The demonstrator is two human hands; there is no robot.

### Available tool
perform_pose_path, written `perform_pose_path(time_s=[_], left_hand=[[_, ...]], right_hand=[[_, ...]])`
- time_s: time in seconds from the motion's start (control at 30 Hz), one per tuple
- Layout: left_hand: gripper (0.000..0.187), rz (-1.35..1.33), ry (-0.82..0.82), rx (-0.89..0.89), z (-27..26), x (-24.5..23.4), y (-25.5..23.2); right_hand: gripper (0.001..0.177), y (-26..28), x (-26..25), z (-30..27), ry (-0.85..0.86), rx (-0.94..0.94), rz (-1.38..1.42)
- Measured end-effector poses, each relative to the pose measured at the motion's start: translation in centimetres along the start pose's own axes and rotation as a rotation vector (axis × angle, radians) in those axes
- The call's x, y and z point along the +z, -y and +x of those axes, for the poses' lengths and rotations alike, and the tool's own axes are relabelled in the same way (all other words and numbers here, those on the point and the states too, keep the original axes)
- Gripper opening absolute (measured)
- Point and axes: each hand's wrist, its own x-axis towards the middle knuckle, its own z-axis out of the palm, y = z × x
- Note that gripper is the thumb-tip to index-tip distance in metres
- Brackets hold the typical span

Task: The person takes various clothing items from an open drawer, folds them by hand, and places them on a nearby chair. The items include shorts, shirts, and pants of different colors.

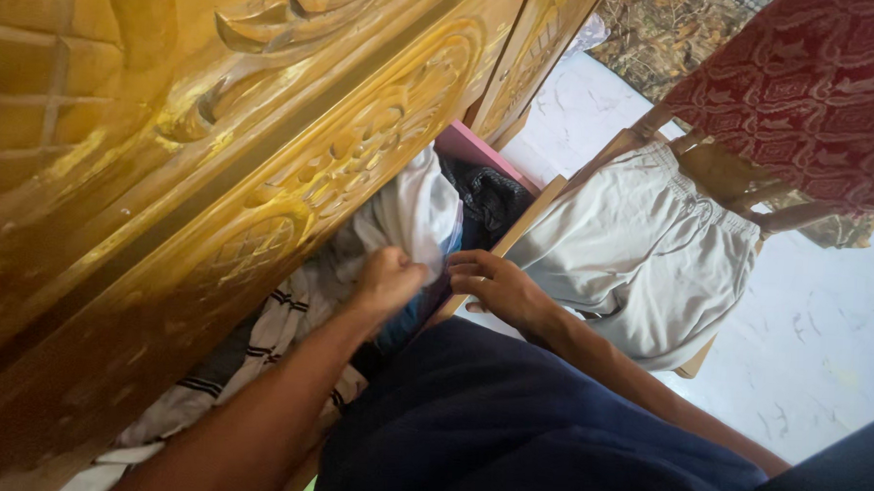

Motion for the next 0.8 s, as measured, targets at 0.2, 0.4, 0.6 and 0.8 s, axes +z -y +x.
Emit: perform_pose_path(time_s=[0.2,0.4,0.6,0.8], left_hand=[[0.020,-0.355,0.175,0.010,-3.2,1.3,-3.7],[0.015,-0.523,0.203,0.061,-5.2,-0.4,-6.0],[0.013,-0.613,0.354,0.160,-7.4,-1.3,-8.0],[0.018,-0.577,0.672,0.175,-9.2,1.2,-8.1]], right_hand=[[0.067,-0.7,0.5,-0.9,0.059,-0.051,-0.410],[0.051,-2.3,0.9,-1.4,0.111,-0.020,-0.162],[0.046,-4.8,-0.3,-0.7,0.068,-0.047,-0.021],[0.061,-3.1,-2.0,-1.1,0.925,0.011,1.193]])
